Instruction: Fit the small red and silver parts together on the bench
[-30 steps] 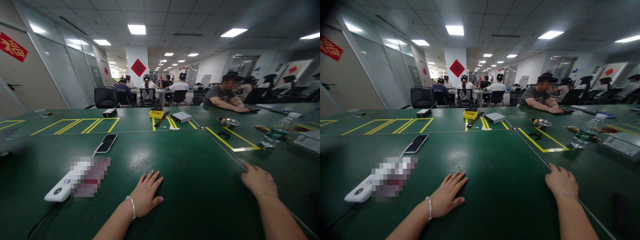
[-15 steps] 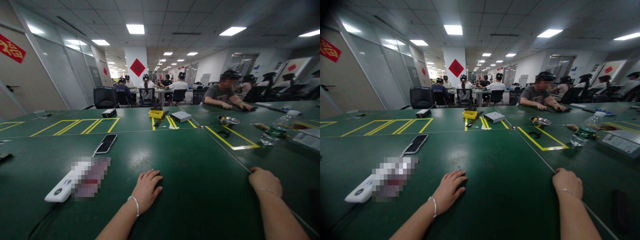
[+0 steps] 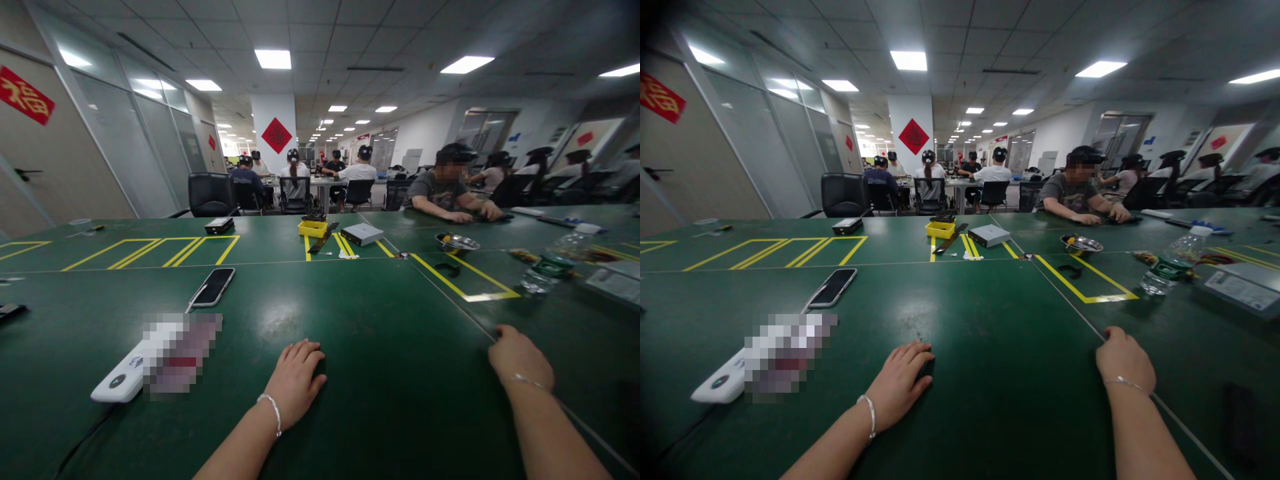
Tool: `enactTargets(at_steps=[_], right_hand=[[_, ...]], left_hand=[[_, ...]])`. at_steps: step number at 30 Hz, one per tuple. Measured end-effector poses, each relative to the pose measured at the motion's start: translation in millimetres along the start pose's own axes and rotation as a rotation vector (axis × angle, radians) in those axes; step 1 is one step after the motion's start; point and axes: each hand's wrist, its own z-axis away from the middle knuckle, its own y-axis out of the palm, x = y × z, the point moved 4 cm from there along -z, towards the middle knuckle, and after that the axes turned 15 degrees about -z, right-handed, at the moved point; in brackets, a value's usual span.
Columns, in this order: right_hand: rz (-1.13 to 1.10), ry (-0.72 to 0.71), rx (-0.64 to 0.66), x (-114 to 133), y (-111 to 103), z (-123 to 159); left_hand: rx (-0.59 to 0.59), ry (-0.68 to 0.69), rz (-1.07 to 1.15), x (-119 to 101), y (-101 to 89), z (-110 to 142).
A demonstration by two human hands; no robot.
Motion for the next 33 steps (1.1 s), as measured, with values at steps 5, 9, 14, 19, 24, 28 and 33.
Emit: enactTargets(at_steps=[5,9,14,19,24,28,33], right_hand=[[0.016,-0.034,-0.028,5,-4,3],[-0.044,-0.259,-0.108,44,-2,23],[-0.292,-0.839,0.055,143,32,107],[-0.442,-1.288,0.291,205,64,202],[-0.488,-1.372,0.372,212,68,221],[-0.300,-1.207,0.166,198,51,170],[-0.046,-0.468,-0.197,98,19,50]], left_hand=[[0.014,-0.005,0.020,1,1.3,1],[0.002,-0.026,0.042,2,1.8,0],[-0.023,-0.059,0.077,4,-1.2,-1],[-0.037,-0.057,0.118,0,-2.1,-2],[-0.040,-0.058,0.147,-6,-3.4,-5],[-0.042,-0.093,0.209,-2,-7.0,-5],[-0.059,-0.176,0.249,4,-7.1,-5]])
